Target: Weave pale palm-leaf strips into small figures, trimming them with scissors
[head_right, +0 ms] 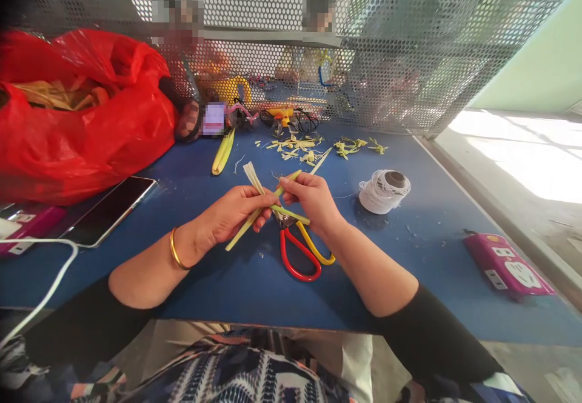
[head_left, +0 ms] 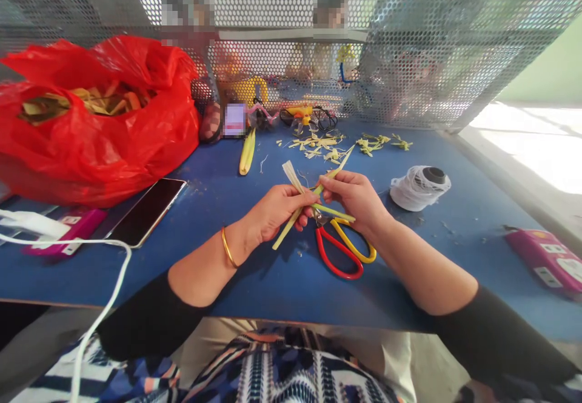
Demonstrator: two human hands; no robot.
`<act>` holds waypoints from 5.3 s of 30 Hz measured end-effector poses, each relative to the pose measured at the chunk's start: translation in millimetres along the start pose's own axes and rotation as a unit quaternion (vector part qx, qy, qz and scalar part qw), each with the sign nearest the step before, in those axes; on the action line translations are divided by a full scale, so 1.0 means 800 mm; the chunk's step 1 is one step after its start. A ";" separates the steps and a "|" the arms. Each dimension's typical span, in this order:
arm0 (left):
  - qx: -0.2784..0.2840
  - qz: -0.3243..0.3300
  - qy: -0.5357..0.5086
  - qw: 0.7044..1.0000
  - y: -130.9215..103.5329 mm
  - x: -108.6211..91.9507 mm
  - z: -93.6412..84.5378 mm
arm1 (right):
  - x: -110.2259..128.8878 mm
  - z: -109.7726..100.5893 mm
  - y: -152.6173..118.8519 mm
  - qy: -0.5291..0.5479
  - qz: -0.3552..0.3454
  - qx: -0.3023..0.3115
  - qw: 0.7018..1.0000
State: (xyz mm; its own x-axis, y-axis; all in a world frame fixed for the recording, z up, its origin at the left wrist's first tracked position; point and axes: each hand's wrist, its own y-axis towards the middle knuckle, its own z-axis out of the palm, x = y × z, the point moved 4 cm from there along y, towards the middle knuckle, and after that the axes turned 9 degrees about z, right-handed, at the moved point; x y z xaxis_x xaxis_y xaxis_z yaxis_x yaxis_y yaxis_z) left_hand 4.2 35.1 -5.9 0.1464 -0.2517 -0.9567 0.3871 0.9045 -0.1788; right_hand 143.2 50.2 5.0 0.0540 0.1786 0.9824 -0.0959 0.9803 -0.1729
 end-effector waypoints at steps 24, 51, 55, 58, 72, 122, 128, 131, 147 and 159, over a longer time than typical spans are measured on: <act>-0.099 0.047 -0.137 0.985 0.009 -0.013 -0.024 | 0.017 0.035 -0.045 -0.568 -0.509 0.029 0.646; -0.101 0.038 -0.064 0.992 0.005 0.004 -0.004 | -0.024 0.006 -0.002 0.129 0.056 -0.045 0.989; -0.094 0.056 -0.059 0.992 0.004 0.005 -0.001 | -0.016 0.002 -0.001 0.106 0.008 -0.070 0.992; -0.054 0.079 -0.071 0.993 0.003 -0.003 -0.002 | -0.003 -0.004 -0.002 0.104 -0.019 -0.080 0.991; 0.071 0.029 -0.030 0.997 -0.003 -0.020 -0.013 | 0.019 -0.005 -0.009 0.023 -0.067 -0.008 0.997; -0.107 0.036 0.004 0.994 0.006 0.007 -0.004 | 0.040 0.018 -0.052 -0.502 -0.354 -0.097 0.783; -0.090 0.028 -0.079 0.992 0.001 0.001 0.004 | 0.036 0.027 -0.062 -0.556 -0.464 -0.180 0.665; -0.052 0.039 -0.114 0.991 -0.001 -0.004 0.006 | 0.034 0.029 -0.066 -0.548 -0.493 -0.207 0.643; -0.058 0.063 -0.171 0.982 0.004 -0.002 0.001 | 0.012 0.037 -0.060 -0.586 -0.529 -0.137 0.598; -0.029 0.047 -0.130 0.990 0.004 -0.001 -0.002 | 0.016 0.011 -0.033 -0.387 -0.266 -0.170 0.866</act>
State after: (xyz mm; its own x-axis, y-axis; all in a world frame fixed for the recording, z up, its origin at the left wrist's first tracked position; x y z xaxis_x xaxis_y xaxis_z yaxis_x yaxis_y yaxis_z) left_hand 3.5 38.6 -6.4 0.4112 -0.2389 -0.8797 0.3094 0.9443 -0.1119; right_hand 137.4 26.1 23.0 -0.6950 -0.2880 0.6589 0.0435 0.8978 0.4383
